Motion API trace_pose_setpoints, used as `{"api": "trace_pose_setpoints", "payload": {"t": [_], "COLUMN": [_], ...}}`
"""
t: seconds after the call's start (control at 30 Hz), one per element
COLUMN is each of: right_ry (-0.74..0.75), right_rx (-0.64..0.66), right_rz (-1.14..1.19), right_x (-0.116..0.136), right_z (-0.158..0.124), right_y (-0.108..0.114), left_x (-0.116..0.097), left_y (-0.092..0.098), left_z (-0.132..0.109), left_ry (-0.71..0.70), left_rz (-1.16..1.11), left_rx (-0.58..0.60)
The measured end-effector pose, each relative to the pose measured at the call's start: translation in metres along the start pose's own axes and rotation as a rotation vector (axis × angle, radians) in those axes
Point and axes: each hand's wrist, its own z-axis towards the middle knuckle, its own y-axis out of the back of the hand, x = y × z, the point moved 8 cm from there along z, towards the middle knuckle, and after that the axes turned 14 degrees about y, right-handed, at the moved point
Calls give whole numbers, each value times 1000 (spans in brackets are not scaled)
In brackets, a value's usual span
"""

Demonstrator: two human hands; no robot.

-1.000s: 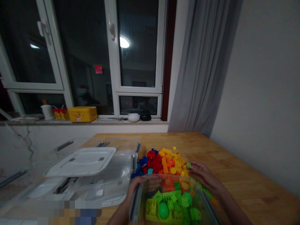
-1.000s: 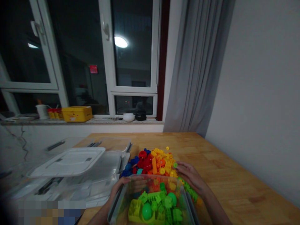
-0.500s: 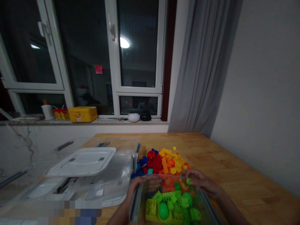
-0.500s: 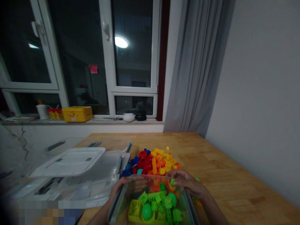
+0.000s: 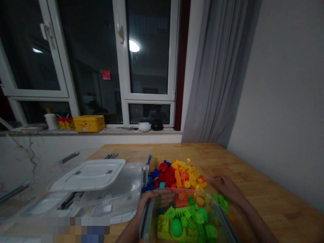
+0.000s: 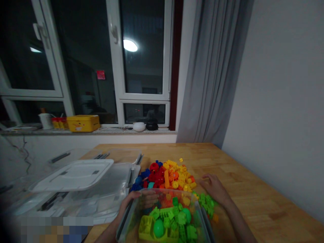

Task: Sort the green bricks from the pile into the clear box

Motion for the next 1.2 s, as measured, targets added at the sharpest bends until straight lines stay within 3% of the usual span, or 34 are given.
{"api": "trace_pose_setpoints", "payload": {"t": [0.13, 0.4, 0.87, 1.2], "right_ry": [-98, -209, -103, -28], "right_rx": [167, 415, 320, 262], "right_rz": [-134, 0, 216, 178], "right_x": [-31, -49, -37, -23], "right_z": [-12, -27, -19, -13], "right_y": [1, -23, -23, -16], "left_x": [-2, -1, -1, -1], "left_y": [-3, -4, -1, -4], "left_z": [0, -2, -2, -1], "left_ry": [6, 15, -1, 6], "left_rz": [31, 54, 9, 13], "left_rx": [4, -16, -28, 36]}}
